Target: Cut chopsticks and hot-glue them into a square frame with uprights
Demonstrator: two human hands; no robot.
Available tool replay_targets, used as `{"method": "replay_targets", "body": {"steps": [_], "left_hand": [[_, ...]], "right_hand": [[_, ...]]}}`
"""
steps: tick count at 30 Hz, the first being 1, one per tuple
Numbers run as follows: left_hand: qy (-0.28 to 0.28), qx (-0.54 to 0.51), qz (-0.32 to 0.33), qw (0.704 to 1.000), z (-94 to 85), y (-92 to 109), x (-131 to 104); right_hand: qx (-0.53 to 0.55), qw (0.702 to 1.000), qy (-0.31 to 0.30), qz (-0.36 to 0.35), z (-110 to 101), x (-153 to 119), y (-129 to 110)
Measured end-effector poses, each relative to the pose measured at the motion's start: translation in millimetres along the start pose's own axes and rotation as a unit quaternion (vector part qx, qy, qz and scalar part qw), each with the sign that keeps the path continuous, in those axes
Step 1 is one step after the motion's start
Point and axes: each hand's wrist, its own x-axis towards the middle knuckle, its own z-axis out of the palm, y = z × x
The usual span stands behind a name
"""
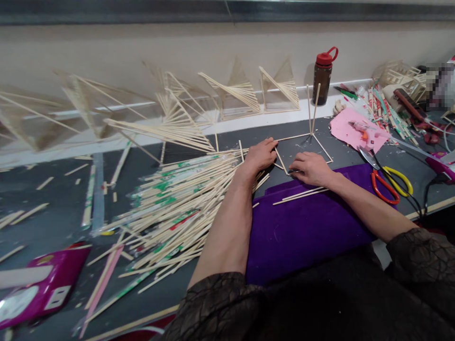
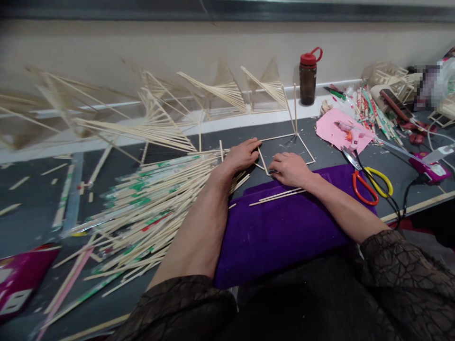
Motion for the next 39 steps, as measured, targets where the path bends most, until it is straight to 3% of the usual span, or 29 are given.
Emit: {"method": "replay_targets", "body": {"steps": [12, 18, 32, 39], "left_hand": [[-0.005, 0.004, -0.004, 1.000, -1.6, 1.2, -0.9], [-0.011, 0.011, -0.004, 1.000, -1.0, 1.1, -0.6], [-0.045, 0.037, 0.028, 0.998, 3.8, -14.6, 8.0], [-0.025, 0.001, 0.028, 0.999, 8.8, -17.8, 10.0]], "right_hand": [[0.021, 0.999, -0.016, -0.019, 3.3, 7.5, 0.8], [0.025, 0.999, -0.031, 0.003, 5.2, 9.7, 0.8], [0.006, 0.999, -0.044, -0.002, 3.8, 13.0, -1.7], [0.018, 0.999, -0.035, -0.006, 4.8, 9.8, -0.8]]}}
